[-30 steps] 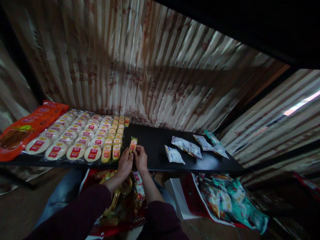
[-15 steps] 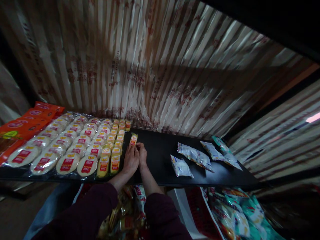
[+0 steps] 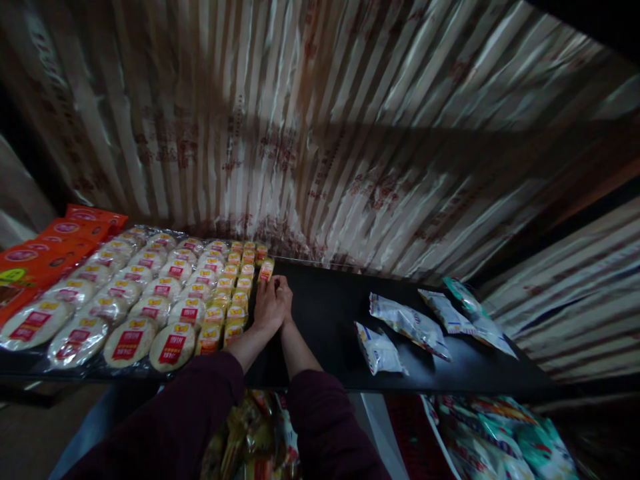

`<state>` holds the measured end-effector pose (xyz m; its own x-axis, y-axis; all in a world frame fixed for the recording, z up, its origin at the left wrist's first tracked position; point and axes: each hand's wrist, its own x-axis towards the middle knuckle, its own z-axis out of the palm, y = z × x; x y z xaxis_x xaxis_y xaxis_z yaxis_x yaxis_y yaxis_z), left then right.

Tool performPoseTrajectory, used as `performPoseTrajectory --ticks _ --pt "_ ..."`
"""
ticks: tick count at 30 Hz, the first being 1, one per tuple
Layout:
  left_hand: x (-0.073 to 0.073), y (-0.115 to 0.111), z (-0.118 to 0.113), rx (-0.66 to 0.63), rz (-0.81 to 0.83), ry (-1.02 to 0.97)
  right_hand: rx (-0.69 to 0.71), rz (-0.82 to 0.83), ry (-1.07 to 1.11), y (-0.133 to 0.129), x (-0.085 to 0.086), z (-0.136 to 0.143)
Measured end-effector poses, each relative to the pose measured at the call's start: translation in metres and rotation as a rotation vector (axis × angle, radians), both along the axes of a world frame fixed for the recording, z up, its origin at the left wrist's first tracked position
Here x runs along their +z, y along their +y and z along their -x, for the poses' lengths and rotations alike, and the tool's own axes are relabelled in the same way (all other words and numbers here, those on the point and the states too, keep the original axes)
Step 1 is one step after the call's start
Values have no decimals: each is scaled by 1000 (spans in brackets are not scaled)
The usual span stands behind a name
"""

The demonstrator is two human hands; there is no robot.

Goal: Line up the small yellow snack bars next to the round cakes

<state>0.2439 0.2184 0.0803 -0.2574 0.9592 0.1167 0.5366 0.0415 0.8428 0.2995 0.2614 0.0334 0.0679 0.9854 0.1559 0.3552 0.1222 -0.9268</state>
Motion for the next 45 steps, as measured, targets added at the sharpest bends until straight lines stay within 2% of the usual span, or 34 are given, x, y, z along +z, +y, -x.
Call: performPoseTrajectory --ticks 7,11,18,25,30,34,42,45 --pt "-1 15 5 -14 159 14 8 42 -80 14 0 2" --pt "-1 20 4 -3 208 25 5 12 -130 22 -5 2" --pt "-2 22 8 8 182 21 -21 -13 -164 29 -16 9" --pt "2 23 13 -10 192 33 -9 -74 -236 29 -8 12" --pt "-5 26 15 -9 119 -13 2 -117 -285 27 -7 16" --pt "-9 30 15 -8 125 -35 15 -106 -307 28 -9 16" --pt "14 18 15 -29 113 -98 31 -73 -296 31 -15 9" --pt "17 15 9 -23 89 -130 17 -97 -276 27 -19 7"
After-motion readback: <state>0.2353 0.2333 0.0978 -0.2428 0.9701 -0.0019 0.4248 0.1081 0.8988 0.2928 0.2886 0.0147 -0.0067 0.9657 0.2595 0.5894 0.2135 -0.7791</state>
